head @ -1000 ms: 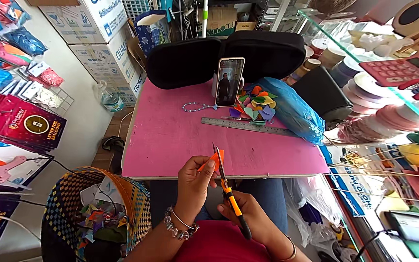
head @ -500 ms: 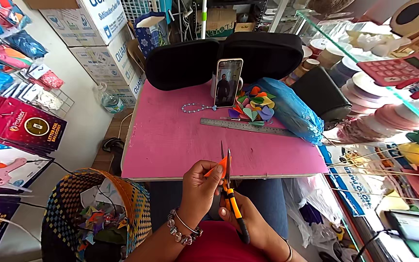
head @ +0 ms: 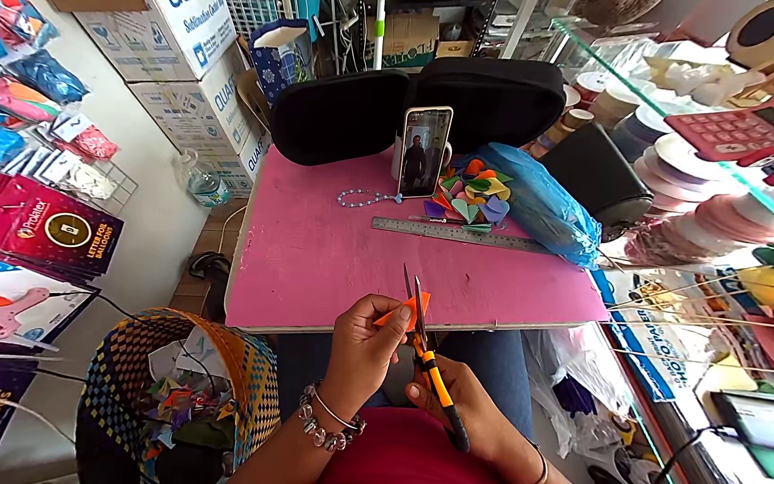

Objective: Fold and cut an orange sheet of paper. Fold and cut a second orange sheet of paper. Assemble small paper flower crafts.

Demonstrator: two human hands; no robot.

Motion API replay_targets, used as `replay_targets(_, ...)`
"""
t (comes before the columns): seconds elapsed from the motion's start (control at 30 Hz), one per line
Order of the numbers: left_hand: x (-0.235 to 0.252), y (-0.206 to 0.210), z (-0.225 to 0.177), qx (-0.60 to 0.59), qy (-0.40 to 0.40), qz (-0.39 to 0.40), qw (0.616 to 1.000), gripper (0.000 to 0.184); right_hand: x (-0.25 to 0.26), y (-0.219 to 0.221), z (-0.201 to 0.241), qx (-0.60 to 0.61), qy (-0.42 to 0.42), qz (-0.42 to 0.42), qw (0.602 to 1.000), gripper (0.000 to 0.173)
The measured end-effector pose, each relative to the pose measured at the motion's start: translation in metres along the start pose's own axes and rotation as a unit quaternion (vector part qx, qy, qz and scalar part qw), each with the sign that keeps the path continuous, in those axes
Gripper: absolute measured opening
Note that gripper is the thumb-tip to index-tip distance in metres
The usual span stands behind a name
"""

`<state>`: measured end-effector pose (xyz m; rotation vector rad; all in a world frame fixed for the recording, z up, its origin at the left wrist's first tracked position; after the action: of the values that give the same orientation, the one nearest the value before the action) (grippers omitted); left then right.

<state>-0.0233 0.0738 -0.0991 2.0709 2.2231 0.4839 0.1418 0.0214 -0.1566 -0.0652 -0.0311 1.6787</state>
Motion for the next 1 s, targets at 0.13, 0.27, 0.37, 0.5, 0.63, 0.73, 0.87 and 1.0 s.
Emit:
replay_targets(0.13,0.002,-0.004,-0.003,0.02,-0.005,0.023,1.0,0.004,-0.001,-0.003,0.002,-0.009,0.007,0.005,1.0,0.036)
replay_targets(0.27,0.005,-0.008,-0.006,0.038,-0.001,0.048,0.998,0.005,-0.002,-0.008,0.002,-0.028,0.013,0.006,0.999,0.037)
replay_targets(0.37,0.009,-0.01,-0.009,0.05,-0.003,0.069,0.996,0.005,-0.002,-0.011,0.003,-0.041,0.013,0.009,0.999,0.038)
replay_targets(0.5,0.016,-0.015,-0.012,0.065,-0.014,0.111,0.992,0.006,-0.003,-0.015,0.003,-0.052,0.023,0.018,0.998,0.038)
replay_targets(0.63,0.022,-0.018,-0.017,0.087,-0.031,0.147,0.985,0.005,-0.003,-0.019,0.002,-0.062,0.021,0.023,0.998,0.038)
replay_targets(0.73,0.029,-0.022,-0.023,0.113,-0.044,0.188,0.975,0.004,-0.001,-0.026,0.003,-0.086,0.009,0.03,0.996,0.039)
replay_targets(0.87,0.04,-0.025,-0.028,0.144,-0.072,0.231,0.96,0.005,0.001,-0.03,0.004,-0.103,0.018,0.045,0.994,0.041)
replay_targets(1.0,0.036,-0.018,-0.014,0.034,-0.091,0.161,0.982,0.009,0.005,-0.025,0.005,-0.047,0.048,0.022,0.997,0.037)
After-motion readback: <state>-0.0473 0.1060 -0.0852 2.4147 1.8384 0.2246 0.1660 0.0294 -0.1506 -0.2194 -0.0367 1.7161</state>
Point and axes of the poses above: each hand's wrist, its own x-axis towards the middle knuckle, its own y-axis out of the palm, z = x × y, the point moved 2 cm from there along x, towards the middle knuckle, and after that the axes turned 11 degrees about -z, right-handed, at the moved point
